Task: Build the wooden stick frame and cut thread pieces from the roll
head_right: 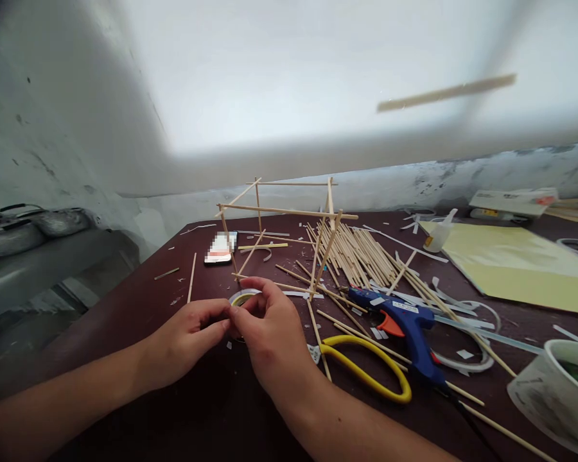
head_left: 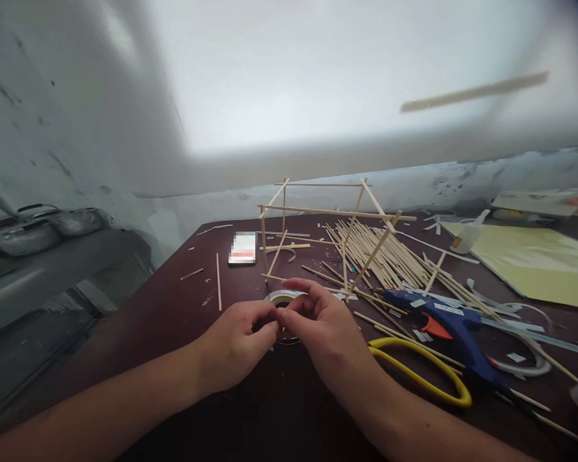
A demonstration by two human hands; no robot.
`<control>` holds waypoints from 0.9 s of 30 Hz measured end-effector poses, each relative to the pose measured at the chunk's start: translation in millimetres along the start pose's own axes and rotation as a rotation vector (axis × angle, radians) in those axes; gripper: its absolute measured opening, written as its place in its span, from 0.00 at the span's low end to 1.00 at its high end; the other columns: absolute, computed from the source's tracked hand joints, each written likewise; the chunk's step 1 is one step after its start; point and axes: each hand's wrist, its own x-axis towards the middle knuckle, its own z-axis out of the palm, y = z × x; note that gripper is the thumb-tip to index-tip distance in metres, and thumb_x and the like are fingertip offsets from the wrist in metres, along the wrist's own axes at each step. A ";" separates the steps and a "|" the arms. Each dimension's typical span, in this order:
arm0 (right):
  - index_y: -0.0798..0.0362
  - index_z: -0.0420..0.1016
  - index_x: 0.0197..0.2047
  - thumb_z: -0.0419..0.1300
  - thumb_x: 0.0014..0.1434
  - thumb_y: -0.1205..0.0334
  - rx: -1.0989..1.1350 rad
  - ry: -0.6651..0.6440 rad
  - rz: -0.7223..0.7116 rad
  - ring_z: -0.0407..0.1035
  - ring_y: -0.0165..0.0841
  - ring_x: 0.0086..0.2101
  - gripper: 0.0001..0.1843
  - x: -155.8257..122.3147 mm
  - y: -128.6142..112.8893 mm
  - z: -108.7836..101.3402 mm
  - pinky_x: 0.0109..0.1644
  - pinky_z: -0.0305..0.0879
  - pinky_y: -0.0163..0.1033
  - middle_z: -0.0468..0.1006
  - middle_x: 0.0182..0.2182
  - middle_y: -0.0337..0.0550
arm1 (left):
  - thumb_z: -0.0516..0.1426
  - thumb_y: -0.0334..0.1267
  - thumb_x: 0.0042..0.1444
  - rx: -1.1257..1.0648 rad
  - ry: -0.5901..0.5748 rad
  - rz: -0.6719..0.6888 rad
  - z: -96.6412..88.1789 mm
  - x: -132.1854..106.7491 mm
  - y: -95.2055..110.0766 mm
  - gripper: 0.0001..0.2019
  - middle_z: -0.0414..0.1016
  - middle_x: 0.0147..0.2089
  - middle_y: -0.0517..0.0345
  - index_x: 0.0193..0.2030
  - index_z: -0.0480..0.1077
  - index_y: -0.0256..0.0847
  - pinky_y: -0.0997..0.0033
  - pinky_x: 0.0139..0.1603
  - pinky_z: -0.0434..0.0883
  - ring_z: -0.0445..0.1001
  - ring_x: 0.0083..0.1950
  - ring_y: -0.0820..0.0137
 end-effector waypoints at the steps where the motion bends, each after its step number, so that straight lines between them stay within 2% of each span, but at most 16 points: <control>1: 0.55 0.68 0.50 0.67 0.49 0.62 -0.007 0.008 0.001 0.68 0.29 0.26 0.24 0.6 0.2 -0.7 0.32 0.64 0.35 0.71 0.24 0.31 | 0.51 0.37 0.60 -0.001 0.000 0.002 0.4 -0.1 -0.4 0.09 0.69 0.32 0.60 0.35 0.70 0.37 0.70 0.36 0.61 0.64 0.34 0.70; 6: 0.55 0.70 0.48 0.66 0.49 0.65 -0.062 0.045 -0.002 0.66 0.29 0.26 0.22 3.6 0.9 -1.6 0.31 0.61 0.35 0.71 0.23 0.31 | 0.53 0.43 0.61 0.003 0.048 -0.017 -0.6 -0.4 -3.2 0.11 0.64 0.29 0.62 0.32 0.67 0.38 0.71 0.33 0.59 0.60 0.31 0.72; 10: 0.56 0.70 0.48 0.64 0.50 0.64 -0.050 0.007 0.003 0.70 0.31 0.27 0.21 4.6 0.4 -0.6 0.34 0.65 0.37 0.73 0.24 0.33 | 0.50 0.41 0.62 -0.228 0.023 -0.062 -3.6 0.9 -4.1 0.13 0.61 0.28 0.62 0.32 0.70 0.37 0.72 0.33 0.57 0.58 0.31 0.72; 12: 0.56 0.70 0.48 0.64 0.50 0.63 -0.050 -0.006 0.000 0.70 0.32 0.28 0.21 5.0 1.0 -0.6 0.34 0.65 0.38 0.74 0.24 0.34 | 0.47 0.40 0.62 -0.342 0.010 -0.110 -4.6 2.6 -3.7 0.15 0.58 0.26 0.62 0.31 0.70 0.37 0.73 0.30 0.55 0.56 0.29 0.73; 15: 0.55 0.70 0.46 0.65 0.49 0.62 -0.069 -0.007 -0.011 0.69 0.33 0.28 0.20 6.4 3.4 -1.4 0.34 0.63 0.39 0.75 0.23 0.35 | 0.45 0.37 0.60 -0.397 -0.006 -0.158 -5.2 5.1 -2.6 0.15 0.55 0.24 0.63 0.29 0.69 0.36 0.74 0.24 0.49 0.49 0.25 0.75; 19: 0.55 0.71 0.46 0.65 0.49 0.61 -0.087 -0.004 -0.017 0.69 0.33 0.28 0.20 7.1 5.3 -2.3 0.34 0.63 0.39 0.75 0.24 0.36 | 0.48 0.36 0.58 -0.451 -0.018 -0.184 -4.3 5.9 -2.0 0.12 0.51 0.22 0.66 0.28 0.68 0.36 0.73 0.22 0.44 0.44 0.22 0.77; 23: 0.55 0.71 0.45 0.64 0.50 0.60 -0.102 -0.008 -0.023 0.69 0.33 0.28 0.19 4.2 4.5 -1.8 0.34 0.64 0.40 0.74 0.24 0.36 | 0.54 0.40 0.59 -0.470 0.016 -0.170 -1.9 4.5 -2.8 0.12 0.57 0.22 0.66 0.27 0.67 0.36 0.74 0.24 0.48 0.47 0.22 0.78; 27: 0.54 0.71 0.46 0.62 0.53 0.60 -0.131 -0.005 -0.039 0.70 0.34 0.29 0.17 3.1 4.2 0.2 0.36 0.66 0.40 0.75 0.26 0.38 | 0.58 0.40 0.57 -0.438 0.037 -0.101 -0.1 4.6 -5.3 0.11 0.69 0.28 0.61 0.26 0.69 0.36 0.74 0.31 0.58 0.61 0.28 0.75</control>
